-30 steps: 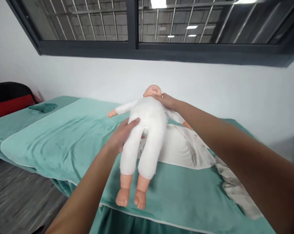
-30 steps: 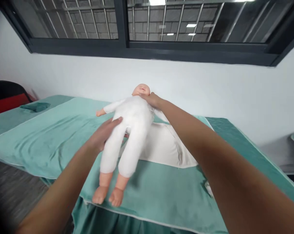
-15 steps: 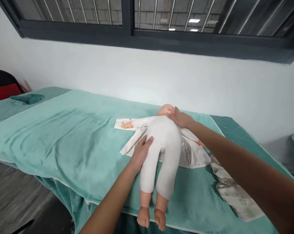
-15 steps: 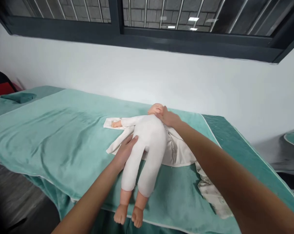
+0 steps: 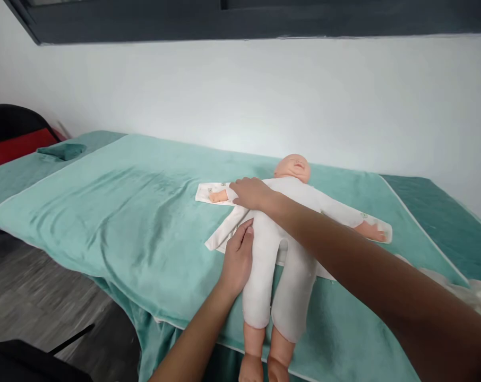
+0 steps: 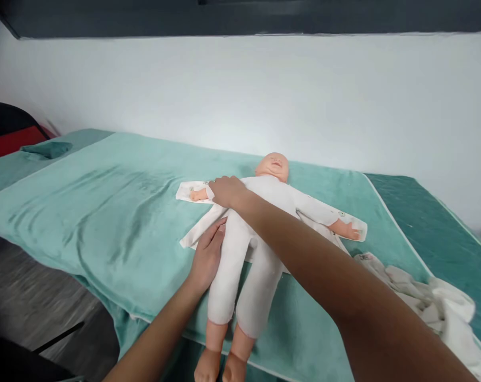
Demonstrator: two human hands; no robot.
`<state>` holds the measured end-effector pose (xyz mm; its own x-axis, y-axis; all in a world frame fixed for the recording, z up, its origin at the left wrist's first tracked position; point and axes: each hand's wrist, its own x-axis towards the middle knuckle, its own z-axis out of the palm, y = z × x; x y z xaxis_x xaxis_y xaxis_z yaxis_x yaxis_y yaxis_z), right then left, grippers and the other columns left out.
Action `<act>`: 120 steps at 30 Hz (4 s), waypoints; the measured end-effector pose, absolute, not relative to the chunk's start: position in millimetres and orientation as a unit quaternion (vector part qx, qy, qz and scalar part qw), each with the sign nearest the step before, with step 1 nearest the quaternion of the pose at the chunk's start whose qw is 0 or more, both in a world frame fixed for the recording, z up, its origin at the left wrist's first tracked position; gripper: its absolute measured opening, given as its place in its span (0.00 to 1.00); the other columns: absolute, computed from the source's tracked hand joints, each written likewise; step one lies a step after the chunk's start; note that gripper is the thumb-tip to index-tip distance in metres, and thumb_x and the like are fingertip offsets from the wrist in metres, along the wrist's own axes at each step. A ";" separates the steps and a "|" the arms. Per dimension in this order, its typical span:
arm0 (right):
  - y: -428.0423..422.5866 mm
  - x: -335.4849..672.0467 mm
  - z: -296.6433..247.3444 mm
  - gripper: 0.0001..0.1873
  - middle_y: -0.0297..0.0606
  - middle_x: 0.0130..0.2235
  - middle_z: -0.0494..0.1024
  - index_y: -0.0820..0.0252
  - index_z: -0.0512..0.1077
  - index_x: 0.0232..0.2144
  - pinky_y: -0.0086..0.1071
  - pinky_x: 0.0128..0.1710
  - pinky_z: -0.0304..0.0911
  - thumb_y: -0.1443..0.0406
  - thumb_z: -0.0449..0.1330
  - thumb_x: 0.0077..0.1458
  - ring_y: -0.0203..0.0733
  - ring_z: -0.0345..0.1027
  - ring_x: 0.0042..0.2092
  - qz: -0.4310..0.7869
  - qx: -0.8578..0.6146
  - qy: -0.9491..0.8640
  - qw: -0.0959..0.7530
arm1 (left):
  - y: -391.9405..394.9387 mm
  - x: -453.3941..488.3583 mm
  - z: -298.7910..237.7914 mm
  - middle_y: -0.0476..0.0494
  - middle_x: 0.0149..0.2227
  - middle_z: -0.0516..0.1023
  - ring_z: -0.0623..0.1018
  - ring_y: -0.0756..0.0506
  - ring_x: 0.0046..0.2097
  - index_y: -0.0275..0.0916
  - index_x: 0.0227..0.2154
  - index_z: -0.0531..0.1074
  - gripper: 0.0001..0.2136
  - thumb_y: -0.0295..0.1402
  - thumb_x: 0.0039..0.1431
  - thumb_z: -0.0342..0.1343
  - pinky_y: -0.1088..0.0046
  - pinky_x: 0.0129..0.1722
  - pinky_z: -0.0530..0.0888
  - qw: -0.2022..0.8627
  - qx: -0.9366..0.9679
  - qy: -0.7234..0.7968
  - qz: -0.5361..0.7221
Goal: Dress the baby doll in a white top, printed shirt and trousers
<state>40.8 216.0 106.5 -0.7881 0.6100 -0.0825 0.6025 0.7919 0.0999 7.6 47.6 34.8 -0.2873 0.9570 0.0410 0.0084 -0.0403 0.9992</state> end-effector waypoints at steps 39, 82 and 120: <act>213.2 106.6 114.5 0.17 0.49 0.52 0.78 0.59 0.73 0.50 0.43 0.49 0.62 0.59 0.54 0.64 0.55 0.70 0.51 -0.012 0.429 0.893 -0.135 | 134.6 -45.1 28.1 0.51 0.29 0.72 0.70 0.48 0.33 0.41 0.36 0.69 0.09 0.39 0.68 0.48 0.72 0.36 0.66 0.175 0.534 0.637 0.529; 171.2 217.5 54.1 0.28 0.32 0.29 0.78 0.55 0.71 0.56 0.36 0.39 0.62 0.48 0.58 0.60 0.42 0.68 0.34 -0.342 0.529 0.650 -0.424 | 106.8 -4.4 145.8 0.48 0.33 0.78 0.71 0.53 0.23 0.39 0.46 0.77 0.14 0.39 0.61 0.55 0.74 0.24 0.66 0.478 0.640 0.505 0.327; 167.5 217.7 57.8 0.28 0.31 0.27 0.75 0.55 0.72 0.56 0.34 0.34 0.60 0.48 0.57 0.60 0.41 0.65 0.31 -0.309 0.556 0.658 -0.403 | 55.9 -71.2 21.4 0.39 0.50 0.80 0.78 0.41 0.51 0.40 0.56 0.69 0.18 0.36 0.65 0.49 0.60 0.55 0.72 0.158 0.486 0.711 0.484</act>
<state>217.7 167.5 57.8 -0.0559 0.9809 0.1863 0.4830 0.1899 -0.8548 -71.2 55.9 21.4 -0.4785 0.8432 0.2450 0.5371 0.0603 0.8414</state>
